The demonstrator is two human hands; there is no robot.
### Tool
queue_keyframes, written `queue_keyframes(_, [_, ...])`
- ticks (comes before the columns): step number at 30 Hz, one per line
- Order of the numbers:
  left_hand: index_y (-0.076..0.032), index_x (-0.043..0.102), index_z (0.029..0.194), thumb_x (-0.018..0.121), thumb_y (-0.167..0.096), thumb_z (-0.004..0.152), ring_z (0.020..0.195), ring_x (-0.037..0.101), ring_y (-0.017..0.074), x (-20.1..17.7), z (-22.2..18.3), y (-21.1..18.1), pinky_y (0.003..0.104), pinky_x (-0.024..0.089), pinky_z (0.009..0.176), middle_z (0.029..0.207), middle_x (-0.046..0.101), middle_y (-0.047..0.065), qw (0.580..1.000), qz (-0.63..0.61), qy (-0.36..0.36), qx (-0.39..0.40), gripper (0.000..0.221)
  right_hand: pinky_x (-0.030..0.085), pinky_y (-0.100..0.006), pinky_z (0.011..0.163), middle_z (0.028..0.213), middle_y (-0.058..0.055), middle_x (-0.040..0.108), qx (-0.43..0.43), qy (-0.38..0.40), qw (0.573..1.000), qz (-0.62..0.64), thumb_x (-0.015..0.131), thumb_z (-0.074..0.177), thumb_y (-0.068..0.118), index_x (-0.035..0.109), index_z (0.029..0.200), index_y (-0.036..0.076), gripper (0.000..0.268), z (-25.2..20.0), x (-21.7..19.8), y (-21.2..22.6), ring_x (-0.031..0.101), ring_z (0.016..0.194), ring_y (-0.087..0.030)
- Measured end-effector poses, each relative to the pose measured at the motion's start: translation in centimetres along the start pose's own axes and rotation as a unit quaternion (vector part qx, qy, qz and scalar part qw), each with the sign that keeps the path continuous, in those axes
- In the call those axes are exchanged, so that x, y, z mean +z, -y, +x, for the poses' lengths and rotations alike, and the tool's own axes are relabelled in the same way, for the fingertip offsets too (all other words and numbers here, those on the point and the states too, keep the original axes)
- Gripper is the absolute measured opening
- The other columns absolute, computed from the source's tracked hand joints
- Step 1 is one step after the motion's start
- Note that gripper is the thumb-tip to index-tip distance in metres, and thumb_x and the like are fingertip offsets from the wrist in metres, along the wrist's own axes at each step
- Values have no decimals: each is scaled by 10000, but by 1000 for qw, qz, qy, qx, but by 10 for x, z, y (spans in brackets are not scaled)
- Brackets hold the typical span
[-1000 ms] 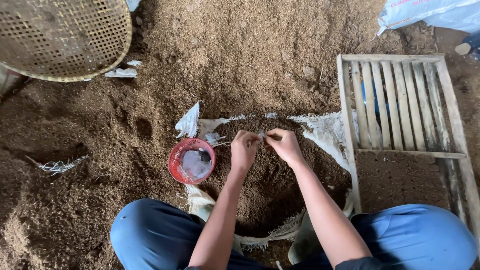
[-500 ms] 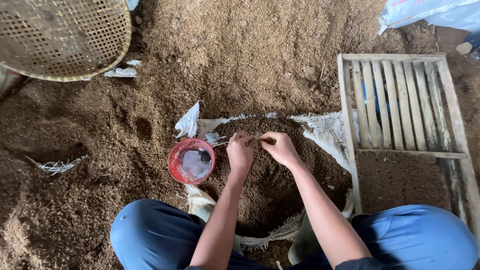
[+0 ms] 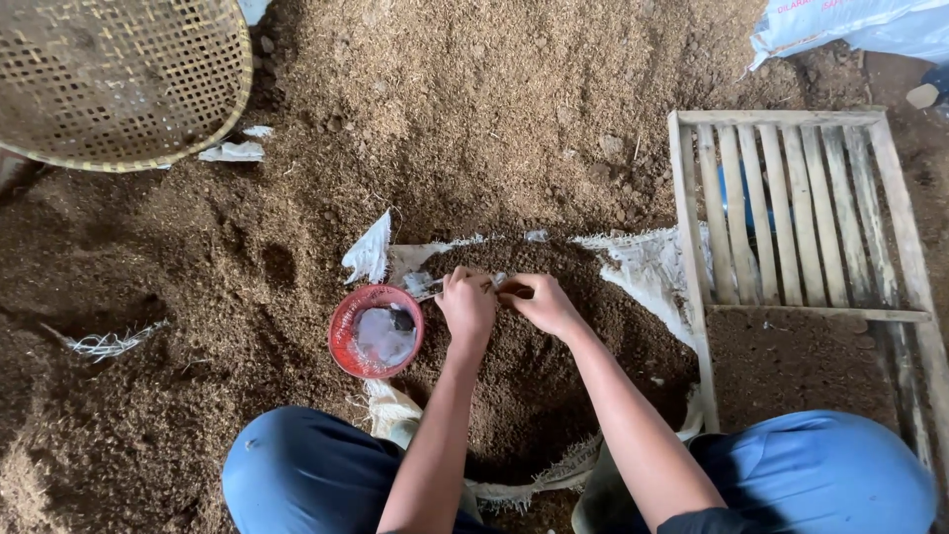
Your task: Filling small plastic bags with soil and arranging them in a seedling tray for planting.
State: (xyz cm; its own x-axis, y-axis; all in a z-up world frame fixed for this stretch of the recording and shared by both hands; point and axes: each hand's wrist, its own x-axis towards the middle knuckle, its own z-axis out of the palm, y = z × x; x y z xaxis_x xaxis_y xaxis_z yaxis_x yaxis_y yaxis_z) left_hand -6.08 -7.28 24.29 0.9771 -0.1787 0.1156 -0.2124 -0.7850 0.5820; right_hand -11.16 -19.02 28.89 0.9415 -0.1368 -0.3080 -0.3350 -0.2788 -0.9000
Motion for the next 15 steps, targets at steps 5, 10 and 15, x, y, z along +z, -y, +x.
queue_keyframes(5, [-145, 711, 821, 713, -184, 771, 879, 530, 167, 10, 11, 13, 420, 405, 829, 837, 542, -16, 999, 36, 27, 29, 63, 509, -403, 820, 1100, -243, 598, 31, -33, 999, 5, 532, 909, 126, 597, 1139, -14, 276, 97, -27, -151, 605, 974, -341])
queue_keyframes(10, [-172, 710, 819, 697, -208, 778, 871, 505, 148, 10, 17, 17, 418, 394, 825, 861, 538, -23, 994, 67, 68, 52, 56, 542, -297, 592, 1331, -136, 460, 176, -32, 975, -131, 340, 954, 166, 500, 1291, 176, 373, 95, -31, -177, 631, 624, -151])
queue_keyframes(15, [-179, 694, 762, 703, -167, 712, 876, 486, 159, 37, 25, 35, 409, 392, 802, 871, 515, -33, 989, 90, 101, 66, 52, 318, -506, 1054, 1455, -178, 181, 161, -17, 976, -143, 427, 932, 179, 253, 1426, 111, 528, 96, -17, -151, 236, 1329, -383])
